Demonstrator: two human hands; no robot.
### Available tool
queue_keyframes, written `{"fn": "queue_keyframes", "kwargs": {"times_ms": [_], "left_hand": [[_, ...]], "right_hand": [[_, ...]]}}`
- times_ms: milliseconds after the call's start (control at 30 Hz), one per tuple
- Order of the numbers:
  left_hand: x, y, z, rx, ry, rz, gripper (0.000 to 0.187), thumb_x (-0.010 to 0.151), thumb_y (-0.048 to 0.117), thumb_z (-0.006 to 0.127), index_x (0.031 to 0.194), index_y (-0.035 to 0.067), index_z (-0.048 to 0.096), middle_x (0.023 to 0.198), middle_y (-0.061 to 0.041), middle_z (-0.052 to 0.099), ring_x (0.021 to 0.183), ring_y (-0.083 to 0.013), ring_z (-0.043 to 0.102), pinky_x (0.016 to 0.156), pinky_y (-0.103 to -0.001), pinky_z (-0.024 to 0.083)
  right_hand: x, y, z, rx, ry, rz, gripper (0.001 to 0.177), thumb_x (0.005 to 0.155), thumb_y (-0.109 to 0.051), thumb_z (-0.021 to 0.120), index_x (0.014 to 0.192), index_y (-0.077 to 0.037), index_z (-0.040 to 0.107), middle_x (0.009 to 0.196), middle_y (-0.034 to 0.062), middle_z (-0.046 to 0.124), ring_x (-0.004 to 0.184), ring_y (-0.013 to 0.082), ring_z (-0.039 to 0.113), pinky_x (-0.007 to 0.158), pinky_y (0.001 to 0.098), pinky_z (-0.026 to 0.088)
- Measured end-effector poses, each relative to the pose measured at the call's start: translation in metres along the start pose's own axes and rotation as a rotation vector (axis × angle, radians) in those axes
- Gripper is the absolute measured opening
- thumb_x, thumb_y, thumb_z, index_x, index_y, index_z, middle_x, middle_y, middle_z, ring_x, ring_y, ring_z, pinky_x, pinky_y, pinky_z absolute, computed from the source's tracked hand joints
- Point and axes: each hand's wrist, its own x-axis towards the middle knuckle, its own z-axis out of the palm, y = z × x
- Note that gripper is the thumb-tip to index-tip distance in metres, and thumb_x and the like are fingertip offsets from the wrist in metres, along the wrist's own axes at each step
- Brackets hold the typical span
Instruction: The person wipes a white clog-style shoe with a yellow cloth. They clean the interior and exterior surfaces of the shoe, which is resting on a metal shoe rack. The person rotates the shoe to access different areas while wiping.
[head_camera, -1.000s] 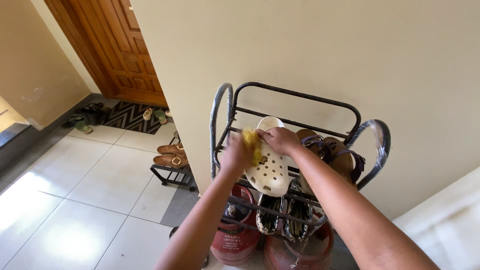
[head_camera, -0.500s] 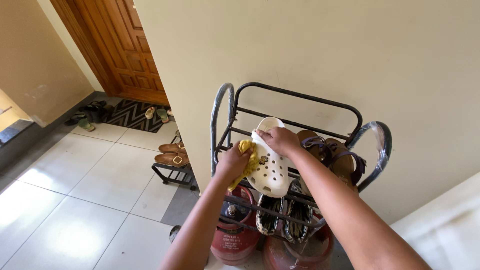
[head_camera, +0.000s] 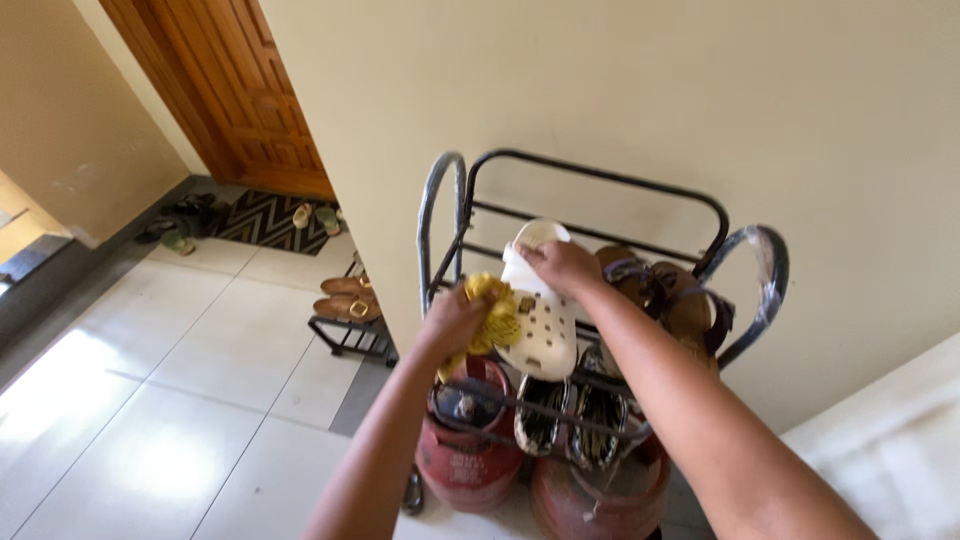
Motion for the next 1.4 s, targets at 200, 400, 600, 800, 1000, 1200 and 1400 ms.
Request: {"fn": "queue_keyframes", "kwargs": {"times_ms": [200,400,600,800,1000,1200,1400], "left_hand": [[-0.017,0.014,0.006,-0.133,0.322,-0.096,0.062,0.101,0.057,0.054,0.132,0.003,0.052,0.099,-0.013,0.074,0.080,-0.0223,0.076,0.066,-0.037,0.064],[-0.027,0.007,-0.013,-0.282,-0.136,0.139,0.053,0.089,0.051,0.058,0.132,0.019,0.060,0.104,-0.009,0.075,0.083,-0.0256,0.075,0.070,-0.038,0.066],[-0.039,0.014,0.022,0.213,0.352,0.248,0.059,0.095,0.049,0.057,0.140,0.012,0.051,0.113,-0.018,0.062,0.075,-0.0296,0.074,0.055,-0.039,0.062],[-0.042,0.014,0.019,0.114,0.459,0.480,0.051,0.097,0.049,0.056,0.133,0.014,0.059,0.111,-0.015,0.067,0.077,-0.0242,0.074,0.056,-0.036,0.060],[-0.040,0.032,0.026,0.465,0.300,0.455,0.053,0.097,0.052,0.057,0.132,0.013,0.055,0.117,-0.018,0.063,0.079,-0.0271,0.072,0.061,-0.036,0.061],[-0.040,0.053,0.005,0.527,0.337,0.112,0.055,0.102,0.057,0.047,0.133,0.012,0.053,0.126,-0.019,0.060,0.085,-0.0290,0.071,0.060,-0.036,0.063],[-0.051,0.053,0.035,0.546,0.317,0.422,0.057,0.097,0.057,0.050,0.134,0.015,0.056,0.119,-0.020,0.063,0.084,-0.0272,0.073,0.065,-0.039,0.061]], "right_hand": [[-0.001,-0.016,0.001,0.096,0.141,-0.027,0.068,0.093,-0.070,0.043,0.073,-0.013,0.075,0.069,0.0111,0.071,0.067,0.0295,0.069,0.064,0.0449,0.053],[-0.005,-0.020,-0.008,0.007,0.022,0.058,0.075,0.098,-0.072,0.041,0.078,-0.008,0.074,0.075,0.0145,0.074,0.074,0.0338,0.073,0.069,0.0481,0.056],[-0.010,-0.022,-0.009,0.071,0.115,-0.010,0.069,0.092,-0.072,0.044,0.080,-0.013,0.078,0.078,0.0128,0.074,0.078,0.0327,0.073,0.073,0.0467,0.056],[-0.012,-0.020,-0.012,0.105,0.053,0.004,0.068,0.090,-0.074,0.042,0.091,-0.016,0.079,0.083,0.0119,0.076,0.081,0.0306,0.073,0.075,0.0454,0.056],[-0.005,-0.017,-0.006,0.018,0.014,-0.013,0.072,0.092,-0.075,0.039,0.089,-0.015,0.079,0.080,0.0105,0.075,0.078,0.0290,0.073,0.072,0.0442,0.056],[-0.003,-0.016,-0.003,0.044,-0.012,0.033,0.076,0.094,-0.076,0.039,0.083,-0.011,0.077,0.075,0.0111,0.075,0.073,0.0281,0.074,0.071,0.0437,0.056],[0.004,-0.010,-0.004,0.066,0.011,-0.019,0.069,0.089,-0.077,0.042,0.088,-0.018,0.077,0.077,0.0094,0.075,0.075,0.0273,0.072,0.071,0.0439,0.055]]}}
